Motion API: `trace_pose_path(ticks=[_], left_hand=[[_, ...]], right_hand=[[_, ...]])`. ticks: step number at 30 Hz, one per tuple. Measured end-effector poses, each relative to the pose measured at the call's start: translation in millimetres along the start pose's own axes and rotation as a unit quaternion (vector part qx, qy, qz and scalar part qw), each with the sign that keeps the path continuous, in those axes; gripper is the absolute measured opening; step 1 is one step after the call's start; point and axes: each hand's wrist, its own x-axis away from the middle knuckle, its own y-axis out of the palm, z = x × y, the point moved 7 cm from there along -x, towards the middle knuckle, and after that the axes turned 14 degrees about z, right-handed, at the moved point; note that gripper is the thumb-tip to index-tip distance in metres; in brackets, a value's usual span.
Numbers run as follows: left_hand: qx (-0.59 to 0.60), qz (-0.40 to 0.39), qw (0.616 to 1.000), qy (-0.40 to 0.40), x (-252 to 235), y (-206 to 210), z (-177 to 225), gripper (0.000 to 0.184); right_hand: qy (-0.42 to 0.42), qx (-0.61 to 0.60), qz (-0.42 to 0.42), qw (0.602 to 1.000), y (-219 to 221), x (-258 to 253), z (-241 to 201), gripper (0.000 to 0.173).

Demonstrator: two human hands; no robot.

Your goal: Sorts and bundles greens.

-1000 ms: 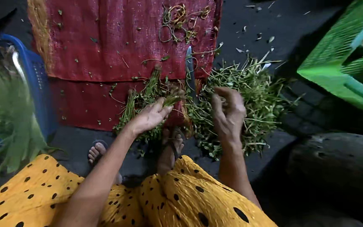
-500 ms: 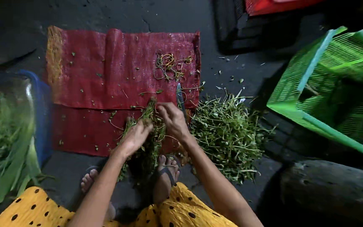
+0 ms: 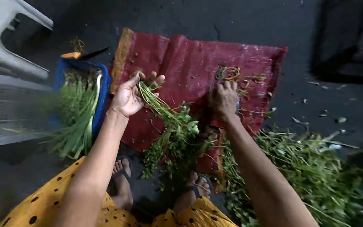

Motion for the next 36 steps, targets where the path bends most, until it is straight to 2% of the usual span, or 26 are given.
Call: trace_pose_path(ticks=[2, 3, 5, 6, 7, 9, 11, 13, 16, 18, 20, 22, 23, 25, 26, 27, 28, 29, 30, 31, 32, 33, 34, 35, 36], left_hand=[[0.01, -0.043, 0.999, 0.023, -2, 5, 23, 0.045], [0.017, -0.059, 0.998, 0.035, -2, 7, 33, 0.045], [0.031, -0.091, 0.994, 0.051, -3, 12, 52, 0.046], [0.022, -0.097, 0.993, 0.061, -2, 15, 61, 0.047], [0.009, -0.103, 0.992, 0.071, -1, 18, 71, 0.049], [-0.022, -0.119, 0.99, 0.075, 4, 25, 91, 0.05], [-0.038, -0.124, 0.987, 0.09, 11, 36, 111, 0.047], [-0.017, -0.098, 0.989, 0.11, 21, 42, 134, 0.043], [0.036, -0.048, 0.991, 0.116, 39, 44, 162, 0.043], [0.04, -0.039, 0.993, 0.109, 53, 45, 173, 0.041], [-0.002, -0.036, 0.994, 0.107, 67, 47, 180, 0.032], [-0.114, -0.026, 0.983, 0.141, 86, 47, 177, 0.022], [-0.183, -0.026, 0.967, 0.174, 96, 50, 174, 0.035], [-0.309, -0.014, 0.917, 0.252, 110, 55, 168, 0.084], [-0.368, -0.025, 0.886, 0.28, 116, 57, 165, 0.092], [-0.423, -0.045, 0.851, 0.308, 120, 59, 163, 0.09], [-0.482, -0.041, 0.804, 0.347, 125, 61, 162, 0.077], [-0.539, -0.014, 0.748, 0.387, 131, 60, 164, 0.051], [-0.596, 0.0, 0.693, 0.406, 134, 58, 167, 0.036], [-0.632, 0.004, 0.661, 0.404, 136, 56, 170, 0.029], [-0.642, 0.004, 0.657, 0.396, 137, 53, 173, 0.026], [-0.631, 0.001, 0.674, 0.383, 139, 49, 175, 0.028], [-0.594, -0.006, 0.711, 0.376, 141, 46, 178, 0.039], [-0.53, -0.033, 0.765, 0.365, 142, 43, 179, 0.063], [-0.451, -0.08, 0.824, 0.333, 142, 40, 179, 0.095]], right_hand=[[0.102, -0.125, 0.022, 0.987, -17, -2, 7, 0.038], [0.176, -0.207, 0.027, 0.962, -26, -2, 8, 0.034], [0.333, -0.38, 0.017, 0.863, -37, -2, 4, 0.019], [0.394, -0.445, 0.007, 0.804, -41, -4, -4, 0.015], [0.435, -0.491, -0.012, 0.755, -44, -5, -15, 0.019], [0.452, -0.566, -0.074, 0.686, -53, -9, -39, 0.031], [0.417, -0.62, -0.134, 0.651, -70, -21, -67, 0.046], [0.376, -0.628, -0.167, 0.661, -90, -38, -99, 0.047], [0.285, -0.572, -0.197, 0.744, -126, -65, -154, 0.044], [0.221, -0.552, -0.178, 0.784, -153, -77, -193, 0.04], [0.157, -0.528, -0.159, 0.82, -174, -88, -228, 0.036], [0.102, -0.492, -0.139, 0.853, -183, -94, -263, 0.035], [0.077, -0.477, -0.137, 0.864, -185, -93, -282, 0.037], [0.022, -0.462, -0.161, 0.872, -182, -86, -322, 0.046], [-0.004, -0.453, -0.174, 0.874, -179, -79, -342, 0.051], [-0.034, -0.436, -0.176, 0.882, -178, -73, -360, 0.054], [-0.072, -0.406, -0.159, 0.897, -177, -68, -376, 0.052], [-0.114, -0.365, -0.133, 0.914, -178, -64, -389, 0.05], [-0.164, -0.33, -0.09, 0.925, -177, -61, -400, 0.046], [-0.204, -0.312, -0.046, 0.927, -176, -58, -407, 0.045], [-0.235, -0.311, -0.015, 0.921, -175, -55, -413, 0.044], [-0.258, -0.322, 0.002, 0.911, -173, -51, -417, 0.042], [-0.276, -0.346, 0.008, 0.896, -172, -49, -419, 0.039], [-0.292, -0.376, 0.002, 0.879, -170, -46, -419, 0.035], [-0.311, -0.402, -0.005, 0.861, -170, -42, -419, 0.03]])
